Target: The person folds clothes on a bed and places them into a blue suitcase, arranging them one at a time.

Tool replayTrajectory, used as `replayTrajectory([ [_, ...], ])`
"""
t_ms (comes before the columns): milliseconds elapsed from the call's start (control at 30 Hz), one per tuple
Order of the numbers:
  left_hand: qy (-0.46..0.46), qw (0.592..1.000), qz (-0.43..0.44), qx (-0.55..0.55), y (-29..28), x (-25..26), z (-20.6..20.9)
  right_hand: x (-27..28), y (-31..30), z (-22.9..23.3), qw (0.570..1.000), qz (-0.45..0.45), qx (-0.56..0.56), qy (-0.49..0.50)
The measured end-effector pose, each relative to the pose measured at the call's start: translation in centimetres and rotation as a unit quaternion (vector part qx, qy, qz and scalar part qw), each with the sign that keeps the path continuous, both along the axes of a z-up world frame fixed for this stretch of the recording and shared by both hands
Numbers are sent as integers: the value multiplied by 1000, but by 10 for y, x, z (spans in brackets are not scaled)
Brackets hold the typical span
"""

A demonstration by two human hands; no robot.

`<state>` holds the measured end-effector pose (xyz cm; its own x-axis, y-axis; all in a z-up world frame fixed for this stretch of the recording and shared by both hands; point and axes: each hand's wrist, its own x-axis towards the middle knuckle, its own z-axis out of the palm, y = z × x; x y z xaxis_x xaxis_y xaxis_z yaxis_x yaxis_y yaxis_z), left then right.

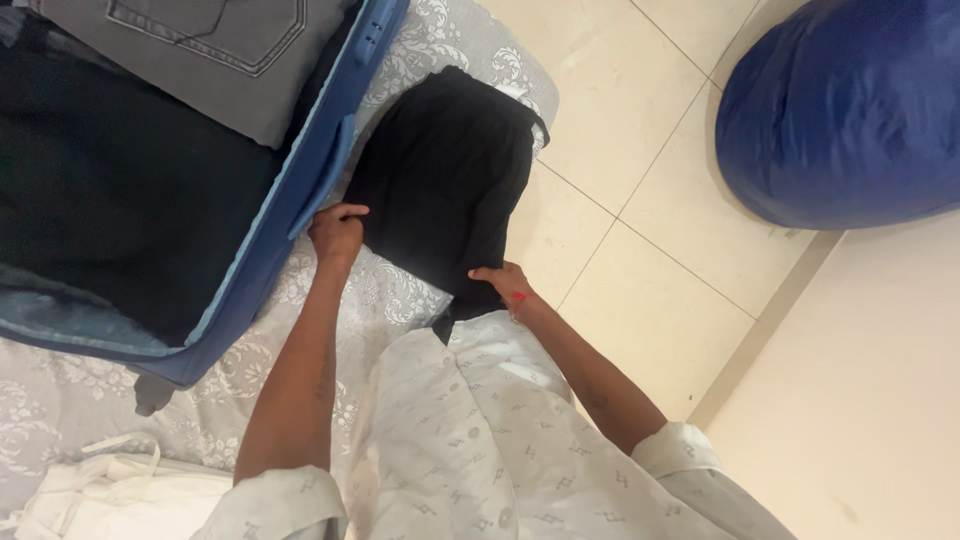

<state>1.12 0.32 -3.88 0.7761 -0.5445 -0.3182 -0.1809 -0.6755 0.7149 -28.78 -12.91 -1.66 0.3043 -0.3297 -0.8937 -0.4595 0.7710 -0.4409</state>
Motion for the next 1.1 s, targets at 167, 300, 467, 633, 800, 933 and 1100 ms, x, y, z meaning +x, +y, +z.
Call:
replayTrajectory([
  [167, -18, 1000, 5, 3, 4, -6, 15, -2, 1, 12, 998, -1, 46, 44],
  [300, -34, 999, 8, -11, 3, -14, 37, -3, -2, 9, 991, 57, 30, 119],
  [467, -66, 997, 1, -34, 3, -18, 45, -7, 0, -10, 988, 89, 73, 101],
  [633, -53, 998, 3, -37, 1, -15, 48, 0, 8, -5, 987, 91, 45, 122],
  [800, -53, 998, -9, -40, 1, -17, 64, -4, 12, 5, 999, -13, 49, 13],
  [933, -47, 997, -60, -25, 1, -29, 85, 10, 5, 16, 998, -27, 51, 12],
  [1100, -56, 986, -160, -8, 1, -52, 119, 60, 5, 32, 998, 2, -22, 53],
])
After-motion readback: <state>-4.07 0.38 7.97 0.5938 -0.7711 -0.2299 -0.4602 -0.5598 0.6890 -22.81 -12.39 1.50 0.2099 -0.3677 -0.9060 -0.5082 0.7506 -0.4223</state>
